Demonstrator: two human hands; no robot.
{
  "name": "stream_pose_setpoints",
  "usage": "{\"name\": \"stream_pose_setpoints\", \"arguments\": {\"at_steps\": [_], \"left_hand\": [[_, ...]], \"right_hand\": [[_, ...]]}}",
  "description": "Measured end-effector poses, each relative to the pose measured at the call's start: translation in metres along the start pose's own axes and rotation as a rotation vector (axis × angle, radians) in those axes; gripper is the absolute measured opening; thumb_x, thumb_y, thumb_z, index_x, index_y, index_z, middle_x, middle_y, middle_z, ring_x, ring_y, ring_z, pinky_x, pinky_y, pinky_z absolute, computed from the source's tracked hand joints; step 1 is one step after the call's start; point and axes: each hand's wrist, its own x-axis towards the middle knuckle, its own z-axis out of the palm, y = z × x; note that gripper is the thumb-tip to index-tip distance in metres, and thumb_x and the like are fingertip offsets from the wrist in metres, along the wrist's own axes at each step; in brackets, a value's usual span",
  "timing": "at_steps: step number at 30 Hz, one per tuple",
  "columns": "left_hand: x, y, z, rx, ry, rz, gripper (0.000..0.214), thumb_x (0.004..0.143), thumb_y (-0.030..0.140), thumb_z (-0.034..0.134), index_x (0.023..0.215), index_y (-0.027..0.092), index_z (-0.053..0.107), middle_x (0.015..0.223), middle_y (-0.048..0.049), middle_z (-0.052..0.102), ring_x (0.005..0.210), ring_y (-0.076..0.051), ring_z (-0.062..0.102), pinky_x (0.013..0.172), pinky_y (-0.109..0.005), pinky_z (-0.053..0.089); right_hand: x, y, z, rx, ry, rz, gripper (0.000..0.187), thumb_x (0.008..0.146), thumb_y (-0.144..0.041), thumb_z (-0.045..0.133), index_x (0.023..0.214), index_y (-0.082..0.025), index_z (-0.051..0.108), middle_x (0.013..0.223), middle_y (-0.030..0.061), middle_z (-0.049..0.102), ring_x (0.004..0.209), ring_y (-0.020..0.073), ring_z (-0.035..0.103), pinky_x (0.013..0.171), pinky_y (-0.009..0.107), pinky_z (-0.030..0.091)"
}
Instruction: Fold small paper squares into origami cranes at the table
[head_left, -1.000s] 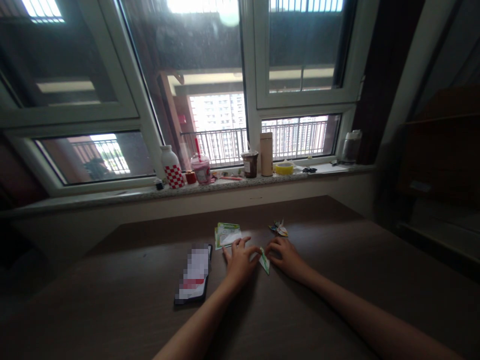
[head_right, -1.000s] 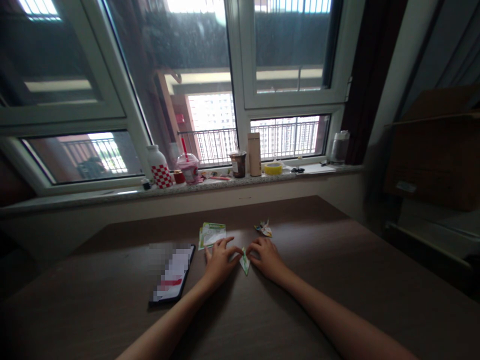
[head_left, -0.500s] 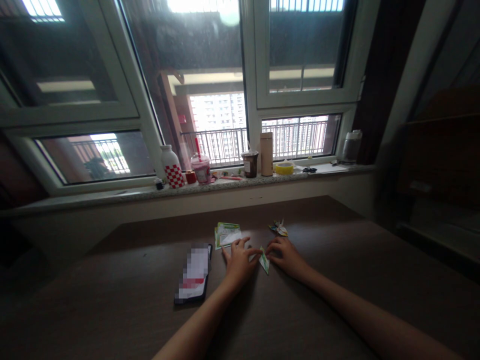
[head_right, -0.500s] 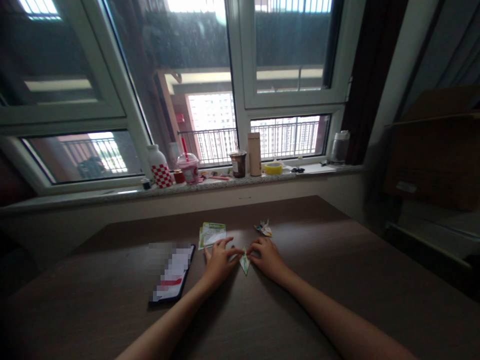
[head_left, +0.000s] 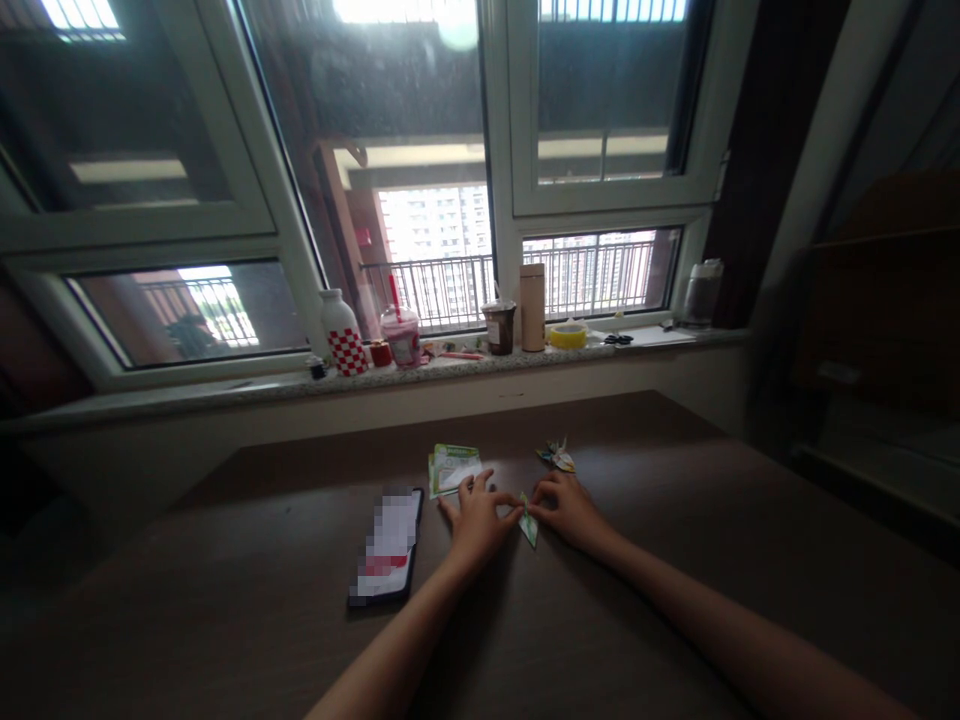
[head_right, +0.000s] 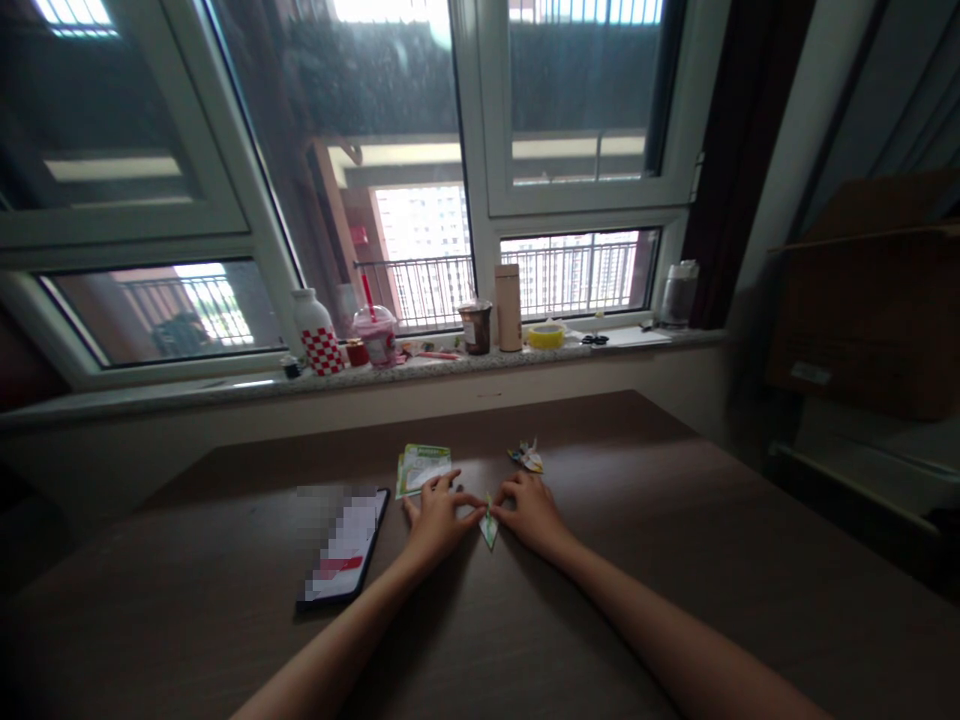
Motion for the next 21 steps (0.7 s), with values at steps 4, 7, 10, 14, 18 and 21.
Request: {"name": "stream_pose_setpoints", "arguments": {"at_steps": [4, 7, 10, 14, 18, 21], "left_hand": [[0.0003, 0.0001, 0.0010, -0.010, -0.001, 0.000, 0.018, 0.079, 0.049, 0.067, 0.093, 0.040, 0.076, 0.150, 0.0006, 0.043, 0.140, -0.037, 0.027, 0.104, -0.078, 0.007], [-0.0001, -0.0003, 0.0028, -0.005, 0.012, 0.021, 0.017, 0.081, 0.048, 0.066, 0.094, 0.040, 0.075, 0.149, 0.0008, 0.044, 0.140, -0.037, 0.027, 0.103, -0.079, 0.008], [-0.0004, -0.0016, 0.0044, 0.009, 0.019, 0.042, 0.016, 0.082, 0.046, 0.065, 0.094, 0.040, 0.074, 0.149, 0.0015, 0.044, 0.140, -0.037, 0.027, 0.103, -0.079, 0.008], [0.0006, -0.0045, 0.0044, 0.008, 0.000, 0.042, 0.017, 0.082, 0.048, 0.065, 0.094, 0.040, 0.074, 0.151, 0.0015, 0.042, 0.141, -0.037, 0.026, 0.103, -0.079, 0.008], [0.0020, -0.0052, 0.0028, 0.021, -0.013, 0.043, 0.018, 0.082, 0.049, 0.065, 0.095, 0.040, 0.074, 0.150, 0.0006, 0.043, 0.141, -0.037, 0.025, 0.103, -0.079, 0.008], [0.0024, -0.0038, 0.0020, 0.057, -0.011, 0.078, 0.019, 0.083, 0.049, 0.064, 0.096, 0.039, 0.073, 0.149, -0.0006, 0.045, 0.142, -0.036, 0.025, 0.103, -0.079, 0.005]], "right_hand": [[0.0010, -0.0018, -0.0006, 0.000, -0.010, 0.007, 0.017, 0.076, -0.040, 0.075, 0.082, -0.024, 0.074, 0.107, 0.0082, 0.064, 0.111, 0.0266, 0.053, 0.098, 0.040, 0.039], [0.0005, -0.0029, -0.0007, 0.000, -0.010, 0.008, 0.017, 0.076, -0.040, 0.076, 0.083, -0.024, 0.074, 0.107, 0.0082, 0.063, 0.111, 0.0270, 0.053, 0.097, 0.041, 0.040], [0.0000, -0.0032, -0.0002, -0.001, -0.008, 0.012, 0.016, 0.077, -0.039, 0.075, 0.084, -0.025, 0.074, 0.107, 0.0080, 0.062, 0.110, 0.0267, 0.054, 0.097, 0.041, 0.040], [0.0004, -0.0020, 0.0001, 0.005, -0.013, 0.016, 0.016, 0.076, -0.040, 0.076, 0.084, -0.025, 0.075, 0.108, 0.0078, 0.063, 0.112, 0.0272, 0.053, 0.098, 0.041, 0.039], [0.0013, -0.0019, -0.0009, 0.014, -0.031, 0.029, 0.019, 0.074, -0.041, 0.078, 0.084, -0.025, 0.076, 0.109, 0.0085, 0.064, 0.114, 0.0277, 0.053, 0.099, 0.040, 0.039], [0.0014, -0.0032, -0.0017, 0.018, -0.035, 0.030, 0.020, 0.074, -0.042, 0.078, 0.083, -0.025, 0.076, 0.109, 0.0088, 0.064, 0.113, 0.0277, 0.053, 0.098, 0.040, 0.039]]}}
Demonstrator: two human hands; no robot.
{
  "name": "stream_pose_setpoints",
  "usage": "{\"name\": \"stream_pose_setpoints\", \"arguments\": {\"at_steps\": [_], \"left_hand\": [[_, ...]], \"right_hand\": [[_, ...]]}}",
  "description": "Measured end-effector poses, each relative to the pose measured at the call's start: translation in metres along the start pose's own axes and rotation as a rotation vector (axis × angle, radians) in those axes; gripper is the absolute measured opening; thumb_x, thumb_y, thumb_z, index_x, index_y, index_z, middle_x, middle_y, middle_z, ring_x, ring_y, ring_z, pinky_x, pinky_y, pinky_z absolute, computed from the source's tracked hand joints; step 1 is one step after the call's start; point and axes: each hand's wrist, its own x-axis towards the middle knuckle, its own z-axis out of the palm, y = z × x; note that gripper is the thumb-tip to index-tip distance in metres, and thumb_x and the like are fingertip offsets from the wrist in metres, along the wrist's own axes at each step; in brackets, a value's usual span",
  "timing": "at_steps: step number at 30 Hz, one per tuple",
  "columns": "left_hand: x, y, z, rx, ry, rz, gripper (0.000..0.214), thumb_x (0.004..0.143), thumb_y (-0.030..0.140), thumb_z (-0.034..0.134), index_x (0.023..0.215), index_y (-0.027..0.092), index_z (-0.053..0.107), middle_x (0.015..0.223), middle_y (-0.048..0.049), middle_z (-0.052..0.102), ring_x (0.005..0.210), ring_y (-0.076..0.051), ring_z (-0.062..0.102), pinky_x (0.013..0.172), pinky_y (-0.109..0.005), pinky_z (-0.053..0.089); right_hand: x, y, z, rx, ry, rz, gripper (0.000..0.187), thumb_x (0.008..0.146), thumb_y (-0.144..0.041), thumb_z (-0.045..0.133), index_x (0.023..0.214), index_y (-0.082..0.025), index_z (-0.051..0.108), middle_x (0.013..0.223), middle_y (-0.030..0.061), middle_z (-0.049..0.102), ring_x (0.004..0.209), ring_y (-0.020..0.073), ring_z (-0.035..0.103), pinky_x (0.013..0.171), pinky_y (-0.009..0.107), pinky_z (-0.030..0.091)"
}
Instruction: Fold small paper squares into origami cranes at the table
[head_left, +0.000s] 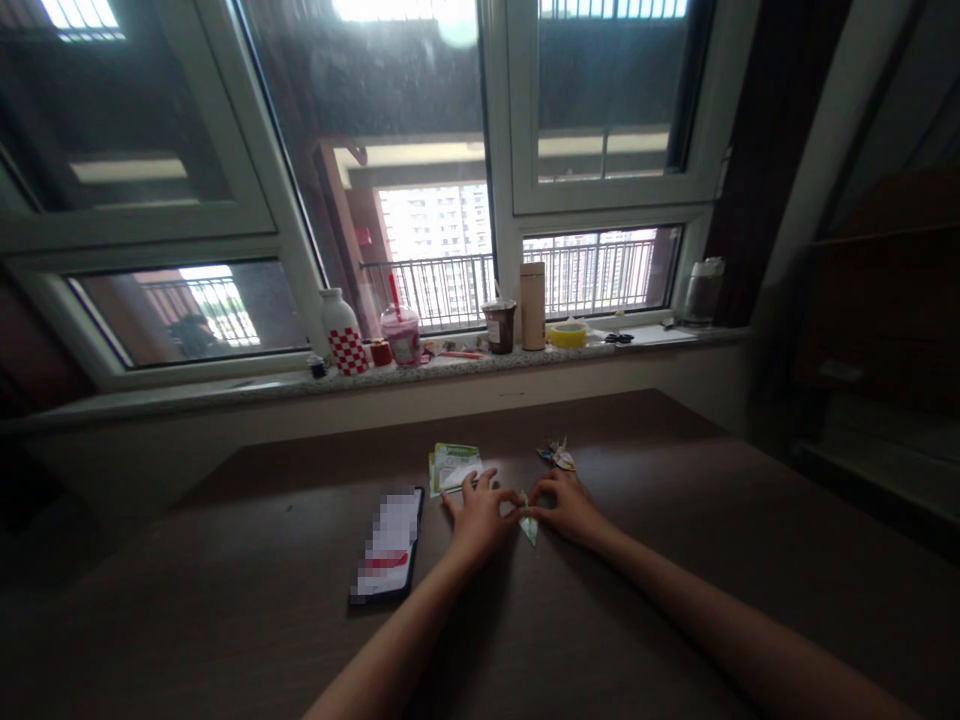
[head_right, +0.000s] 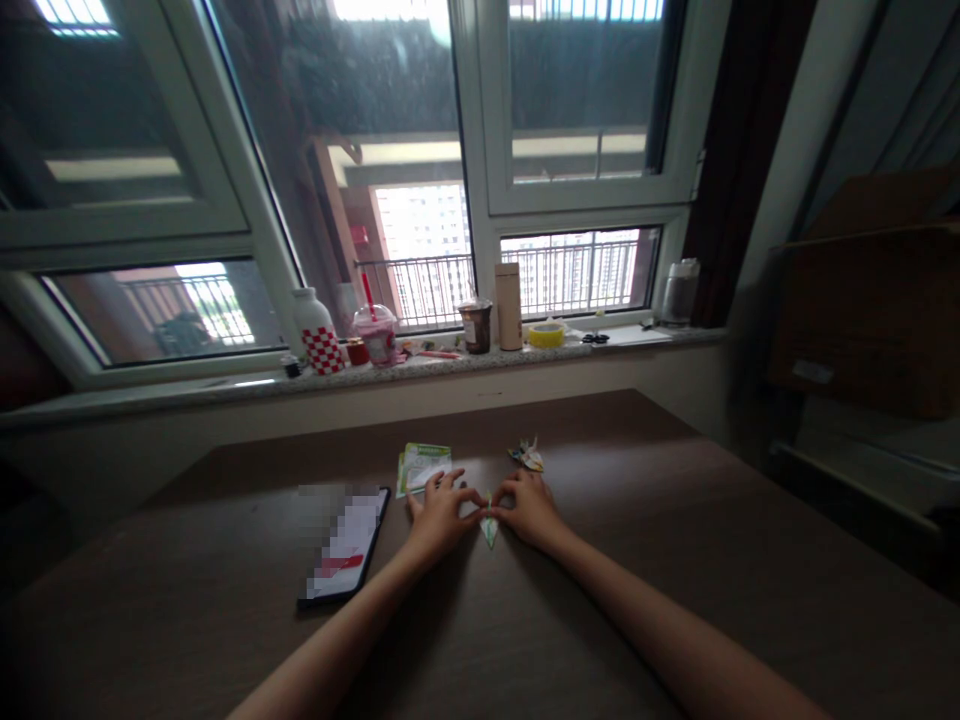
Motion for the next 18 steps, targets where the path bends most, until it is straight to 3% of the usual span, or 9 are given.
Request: {"name": "stream_pose_setpoints", "arguments": {"at_steps": [10, 18], "left_hand": [[0.003, -0.003, -0.004, 0.009, -0.062, 0.012, 0.020, 0.083, 0.046, 0.063, 0.099, 0.042, 0.072, 0.151, -0.0010, 0.042, 0.145, -0.037, 0.020, 0.102, -0.080, 0.004], [0.004, -0.007, -0.006, 0.019, -0.123, -0.003, 0.024, 0.084, 0.046, 0.060, 0.105, 0.044, 0.071, 0.155, -0.0021, 0.037, 0.147, -0.038, 0.015, 0.103, -0.079, 0.002]], "right_hand": [[0.002, 0.006, 0.001, 0.016, -0.009, -0.005, 0.009, 0.074, -0.029, 0.076, 0.082, -0.026, 0.077, 0.109, 0.0079, 0.065, 0.114, 0.0288, 0.053, 0.099, 0.043, 0.039], [0.005, 0.013, 0.000, 0.038, -0.039, -0.006, 0.012, 0.073, -0.025, 0.075, 0.084, -0.027, 0.079, 0.111, 0.0070, 0.064, 0.114, 0.0277, 0.054, 0.102, 0.043, 0.039]]}}
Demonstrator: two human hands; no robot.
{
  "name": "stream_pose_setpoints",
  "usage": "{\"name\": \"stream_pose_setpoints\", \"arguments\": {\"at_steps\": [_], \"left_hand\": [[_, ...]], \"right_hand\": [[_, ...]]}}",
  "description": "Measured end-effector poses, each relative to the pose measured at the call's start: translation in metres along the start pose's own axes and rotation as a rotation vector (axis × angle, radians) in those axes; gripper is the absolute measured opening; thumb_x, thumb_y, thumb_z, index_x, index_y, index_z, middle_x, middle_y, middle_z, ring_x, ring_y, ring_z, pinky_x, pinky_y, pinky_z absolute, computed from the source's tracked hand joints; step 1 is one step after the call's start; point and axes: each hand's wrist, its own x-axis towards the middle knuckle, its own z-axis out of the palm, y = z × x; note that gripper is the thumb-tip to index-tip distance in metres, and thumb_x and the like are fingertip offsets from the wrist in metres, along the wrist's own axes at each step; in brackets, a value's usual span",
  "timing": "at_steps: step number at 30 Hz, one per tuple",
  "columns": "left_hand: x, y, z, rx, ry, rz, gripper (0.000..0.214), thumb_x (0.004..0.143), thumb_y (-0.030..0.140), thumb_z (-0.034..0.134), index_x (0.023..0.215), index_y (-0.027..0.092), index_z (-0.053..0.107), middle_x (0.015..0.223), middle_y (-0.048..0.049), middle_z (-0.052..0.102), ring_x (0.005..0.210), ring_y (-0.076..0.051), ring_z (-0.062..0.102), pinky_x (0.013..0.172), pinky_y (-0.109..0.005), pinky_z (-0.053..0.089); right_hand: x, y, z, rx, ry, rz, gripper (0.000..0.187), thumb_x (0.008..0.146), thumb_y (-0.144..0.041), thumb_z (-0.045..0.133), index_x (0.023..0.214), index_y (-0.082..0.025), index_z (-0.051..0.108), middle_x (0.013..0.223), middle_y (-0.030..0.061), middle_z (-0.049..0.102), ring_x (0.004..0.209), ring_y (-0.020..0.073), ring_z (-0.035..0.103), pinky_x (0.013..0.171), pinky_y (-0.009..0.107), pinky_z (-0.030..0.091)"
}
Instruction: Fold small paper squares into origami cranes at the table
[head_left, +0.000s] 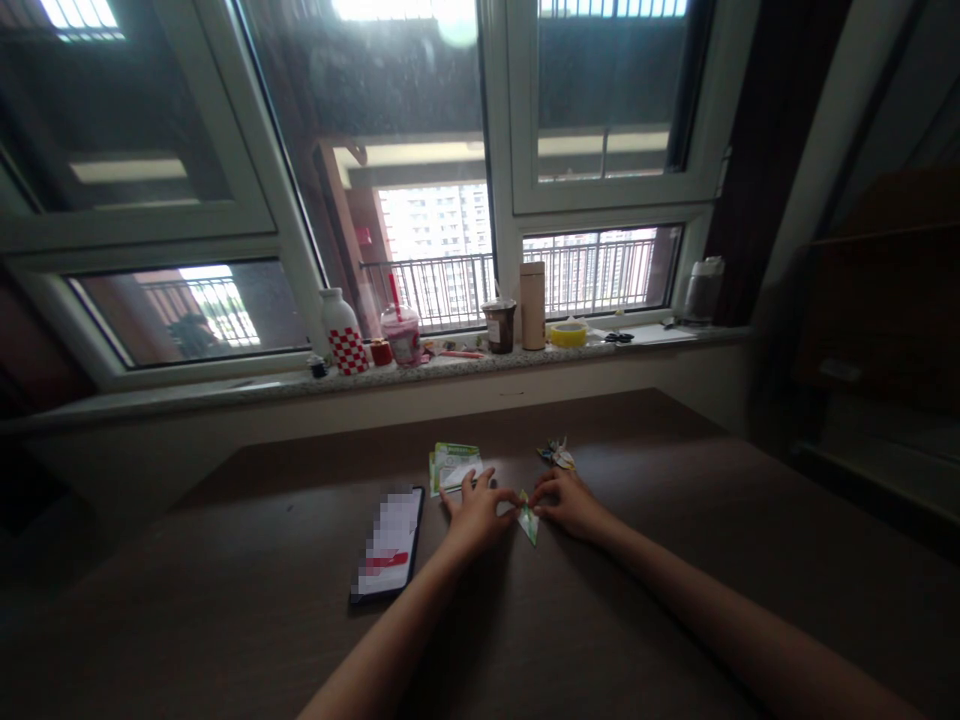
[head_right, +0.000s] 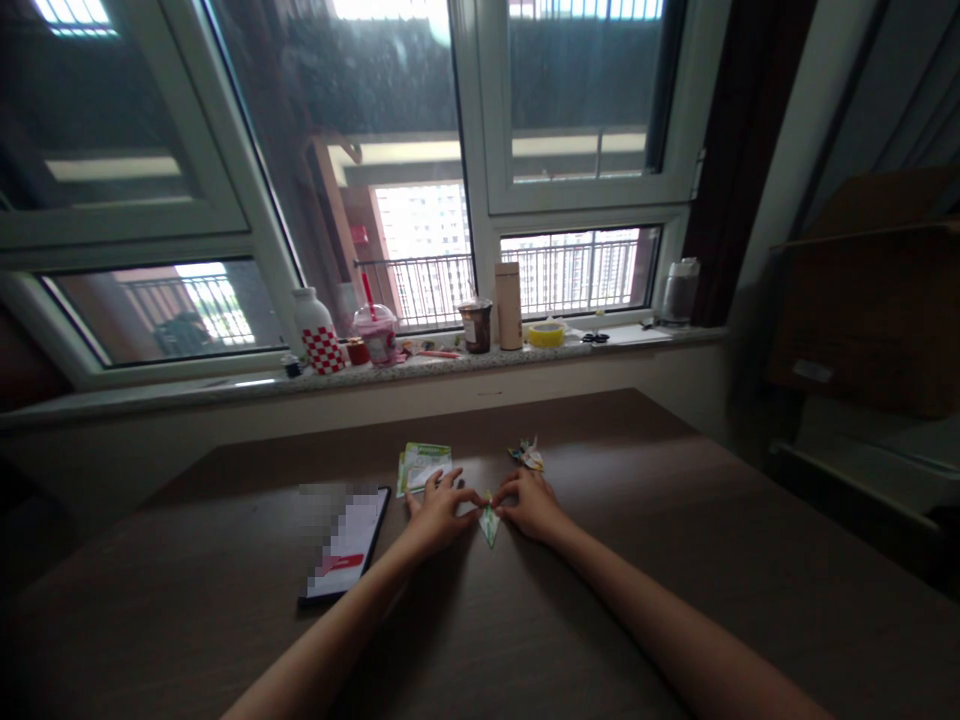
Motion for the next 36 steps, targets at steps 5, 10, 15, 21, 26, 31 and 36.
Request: {"name": "stream_pose_setpoints", "arguments": {"at_steps": [5, 10, 15, 21, 26, 31, 36], "left_hand": [[-0.001, -0.003, -0.002, 0.001, 0.004, 0.005, 0.024, 0.083, 0.046, 0.060, 0.105, 0.045, 0.071, 0.155, -0.0031, 0.038, 0.147, -0.039, 0.015, 0.103, -0.079, 0.004], [-0.003, -0.001, -0.003, 0.016, -0.003, -0.003, 0.026, 0.083, 0.048, 0.059, 0.106, 0.045, 0.071, 0.154, -0.0028, 0.039, 0.147, -0.038, 0.016, 0.105, -0.077, 0.004], [-0.008, 0.003, 0.001, 0.005, 0.041, 0.003, 0.026, 0.085, 0.049, 0.056, 0.105, 0.045, 0.072, 0.152, -0.0027, 0.042, 0.146, -0.037, 0.018, 0.105, -0.077, 0.003], [-0.013, 0.004, 0.007, -0.020, 0.122, 0.034, 0.025, 0.085, 0.047, 0.058, 0.107, 0.048, 0.070, 0.151, -0.0013, 0.043, 0.145, -0.035, 0.021, 0.106, -0.076, -0.002], [-0.012, 0.003, 0.009, -0.033, 0.134, 0.035, 0.033, 0.085, 0.046, 0.059, 0.118, 0.049, 0.064, 0.150, -0.0009, 0.043, 0.144, -0.035, 0.023, 0.108, -0.074, -0.002], [-0.014, 0.005, 0.008, -0.091, 0.195, 0.037, 0.031, 0.085, 0.042, 0.062, 0.115, 0.044, 0.067, 0.145, -0.0011, 0.049, 0.142, -0.032, 0.028, 0.113, -0.069, 0.003], [-0.014, 0.005, 0.006, -0.094, 0.193, 0.071, 0.019, 0.082, 0.039, 0.067, 0.100, 0.041, 0.074, 0.142, 0.0007, 0.052, 0.141, -0.032, 0.029, 0.112, -0.069, 0.001]], "right_hand": [[0.000, 0.002, -0.002, -0.001, -0.024, -0.037, 0.014, 0.073, -0.026, 0.076, 0.086, -0.028, 0.079, 0.111, 0.0069, 0.064, 0.114, 0.0275, 0.054, 0.103, 0.043, 0.039], [-0.002, 0.005, -0.002, 0.015, -0.016, -0.078, 0.014, 0.073, -0.026, 0.075, 0.087, -0.028, 0.078, 0.111, 0.0057, 0.064, 0.114, 0.0261, 0.054, 0.103, 0.041, 0.039], [-0.008, 0.003, -0.004, 0.005, -0.006, -0.114, 0.014, 0.080, -0.026, 0.068, 0.090, -0.029, 0.077, 0.112, 0.0060, 0.062, 0.115, 0.0260, 0.053, 0.104, 0.043, 0.038], [-0.013, -0.001, -0.006, -0.022, -0.001, -0.140, 0.021, 0.079, -0.017, 0.065, 0.094, -0.028, 0.075, 0.114, 0.0057, 0.063, 0.116, 0.0259, 0.052, 0.103, 0.044, 0.037], [-0.013, 0.000, -0.007, -0.006, 0.000, -0.173, 0.017, 0.080, -0.018, 0.066, 0.092, -0.027, 0.074, 0.112, 0.0053, 0.064, 0.114, 0.0251, 0.053, 0.103, 0.043, 0.038], [-0.013, 0.000, -0.006, -0.004, 0.023, -0.221, 0.009, 0.080, -0.021, 0.070, 0.088, -0.024, 0.073, 0.111, 0.0062, 0.065, 0.113, 0.0249, 0.054, 0.102, 0.043, 0.039], [-0.013, 0.000, -0.005, -0.015, 0.047, -0.310, 0.005, 0.080, -0.016, 0.070, 0.082, -0.021, 0.071, 0.113, 0.0060, 0.067, 0.114, 0.0247, 0.053, 0.103, 0.043, 0.039]]}}
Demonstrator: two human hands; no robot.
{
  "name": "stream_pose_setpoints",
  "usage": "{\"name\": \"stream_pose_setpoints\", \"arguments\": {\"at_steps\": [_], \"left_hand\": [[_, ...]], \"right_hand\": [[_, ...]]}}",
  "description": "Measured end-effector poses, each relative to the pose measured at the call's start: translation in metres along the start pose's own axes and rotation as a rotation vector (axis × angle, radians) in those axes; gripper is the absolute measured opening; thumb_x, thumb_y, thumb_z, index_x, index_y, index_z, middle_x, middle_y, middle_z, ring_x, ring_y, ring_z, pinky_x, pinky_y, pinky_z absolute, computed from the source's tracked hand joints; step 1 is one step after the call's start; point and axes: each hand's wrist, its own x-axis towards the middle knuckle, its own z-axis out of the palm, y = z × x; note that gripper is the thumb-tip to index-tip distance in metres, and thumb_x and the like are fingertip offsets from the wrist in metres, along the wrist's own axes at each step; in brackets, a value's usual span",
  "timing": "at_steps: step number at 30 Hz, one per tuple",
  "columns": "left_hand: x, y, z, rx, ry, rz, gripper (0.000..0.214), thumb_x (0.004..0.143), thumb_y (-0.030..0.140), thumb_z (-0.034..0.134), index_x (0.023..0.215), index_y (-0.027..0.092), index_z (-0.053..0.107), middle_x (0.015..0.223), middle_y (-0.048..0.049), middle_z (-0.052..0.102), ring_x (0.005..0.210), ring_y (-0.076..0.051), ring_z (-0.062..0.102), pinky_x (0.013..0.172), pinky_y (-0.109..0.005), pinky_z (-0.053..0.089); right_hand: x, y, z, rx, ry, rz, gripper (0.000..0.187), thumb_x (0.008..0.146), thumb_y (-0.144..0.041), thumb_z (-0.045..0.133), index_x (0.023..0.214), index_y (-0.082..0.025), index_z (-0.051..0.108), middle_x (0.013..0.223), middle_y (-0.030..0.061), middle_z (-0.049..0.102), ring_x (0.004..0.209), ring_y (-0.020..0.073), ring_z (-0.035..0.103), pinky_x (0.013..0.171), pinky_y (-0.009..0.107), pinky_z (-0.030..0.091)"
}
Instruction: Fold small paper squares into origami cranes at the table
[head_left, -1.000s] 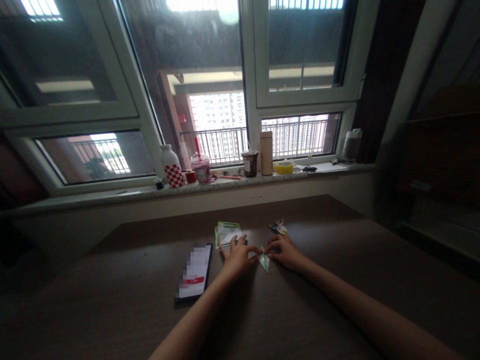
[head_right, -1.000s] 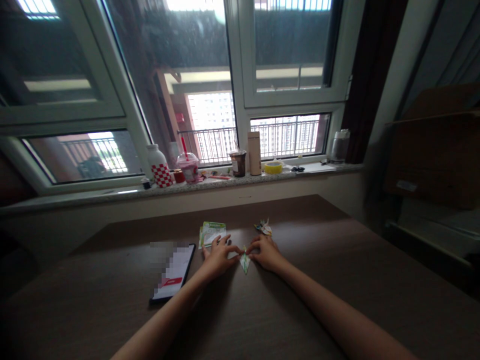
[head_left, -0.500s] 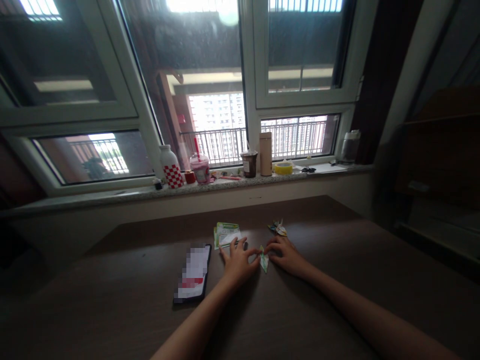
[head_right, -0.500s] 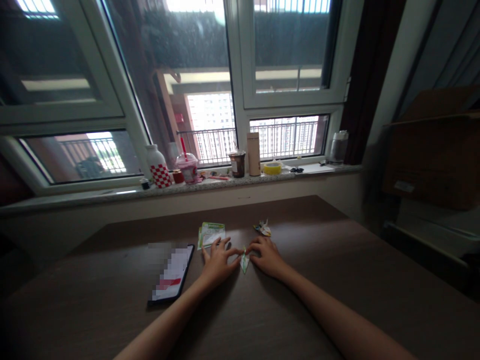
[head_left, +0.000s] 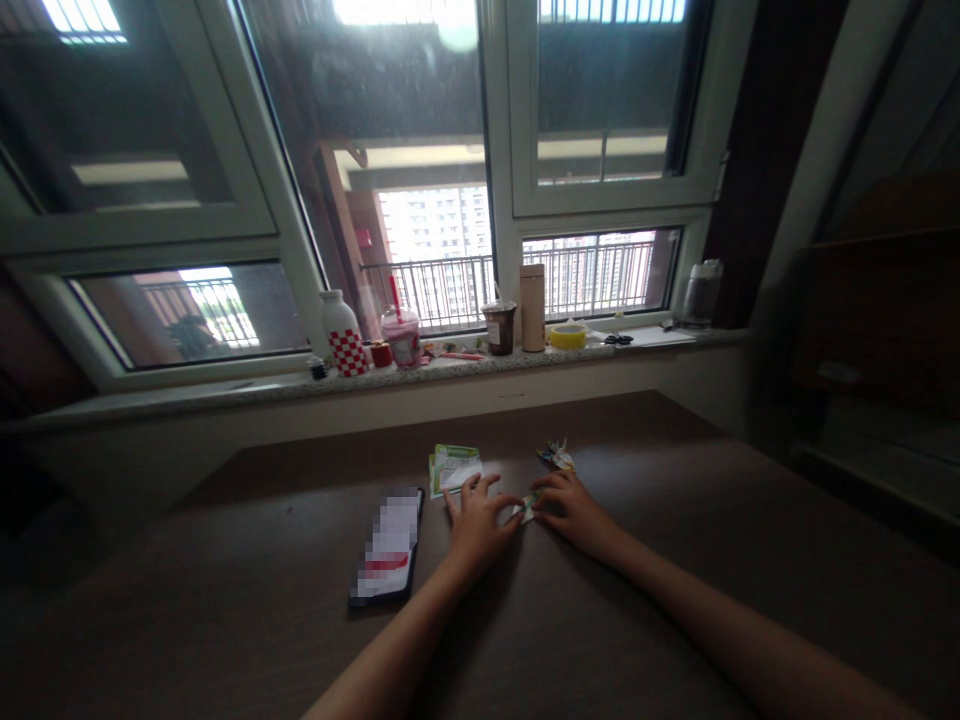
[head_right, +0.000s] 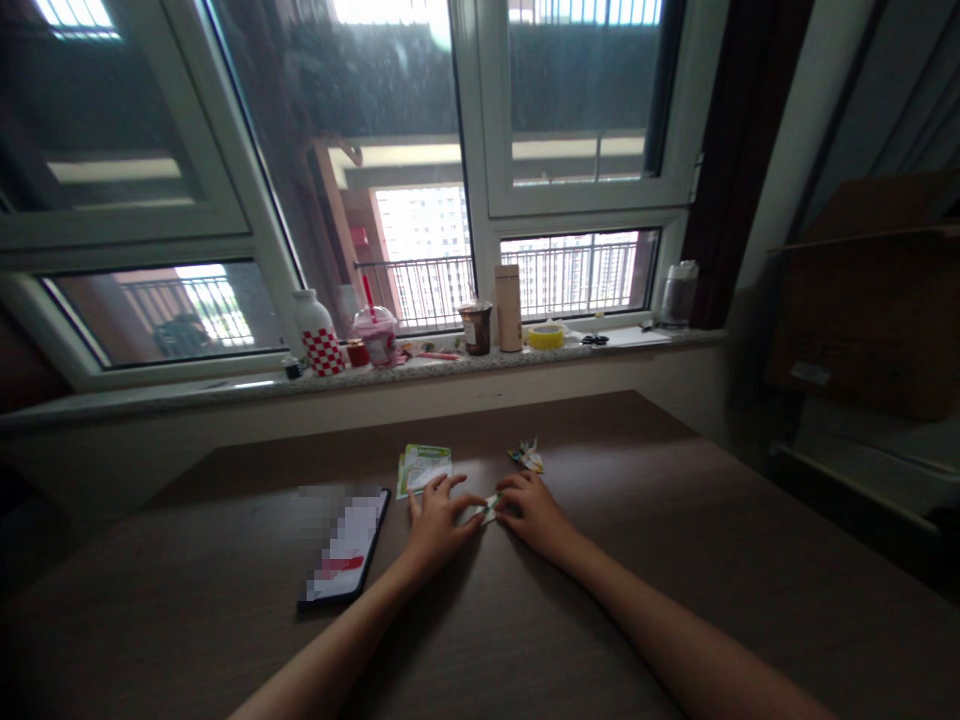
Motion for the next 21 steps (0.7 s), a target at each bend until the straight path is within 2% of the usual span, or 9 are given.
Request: {"name": "stream_pose_setpoints", "arguments": {"at_steps": [5, 11, 15, 21], "left_hand": [[0.002, -0.003, 0.001, 0.016, -0.011, 0.015, 0.014, 0.082, 0.036, 0.068, 0.093, 0.041, 0.075, 0.141, 0.0013, 0.053, 0.140, -0.033, 0.030, 0.110, -0.072, 0.001], [0.002, -0.005, 0.003, 0.030, 0.002, 0.026, 0.011, 0.081, 0.039, 0.069, 0.090, 0.042, 0.076, 0.138, 0.0021, 0.055, 0.139, -0.033, 0.031, 0.110, -0.072, -0.002], [0.002, -0.005, 0.002, 0.018, -0.009, 0.025, 0.014, 0.077, 0.043, 0.073, 0.090, 0.042, 0.076, 0.139, 0.0013, 0.054, 0.139, -0.034, 0.030, 0.109, -0.073, -0.003], [0.002, -0.004, 0.002, 0.017, -0.021, 0.012, 0.012, 0.079, 0.044, 0.071, 0.089, 0.041, 0.077, 0.139, 0.0013, 0.054, 0.139, -0.033, 0.031, 0.110, -0.072, -0.003]], "right_hand": [[0.000, -0.003, -0.002, -0.013, -0.023, -0.099, 0.008, 0.081, -0.012, 0.068, 0.082, -0.021, 0.069, 0.102, 0.0049, 0.071, 0.109, 0.0235, 0.056, 0.098, 0.039, 0.044], [0.002, -0.011, -0.010, -0.088, -0.027, -0.135, 0.002, 0.083, -0.020, 0.070, 0.084, -0.021, 0.071, 0.090, 0.0051, 0.070, 0.105, 0.0235, 0.059, 0.095, 0.037, 0.045], [0.001, -0.010, -0.011, -0.138, -0.025, -0.136, 0.005, 0.083, -0.021, 0.070, 0.086, -0.021, 0.074, 0.089, 0.0062, 0.070, 0.106, 0.0245, 0.058, 0.094, 0.038, 0.045], [0.000, -0.008, -0.008, -0.183, -0.018, -0.167, 0.009, 0.084, -0.021, 0.068, 0.088, -0.023, 0.076, 0.089, 0.0068, 0.070, 0.106, 0.0247, 0.058, 0.094, 0.039, 0.045]]}}
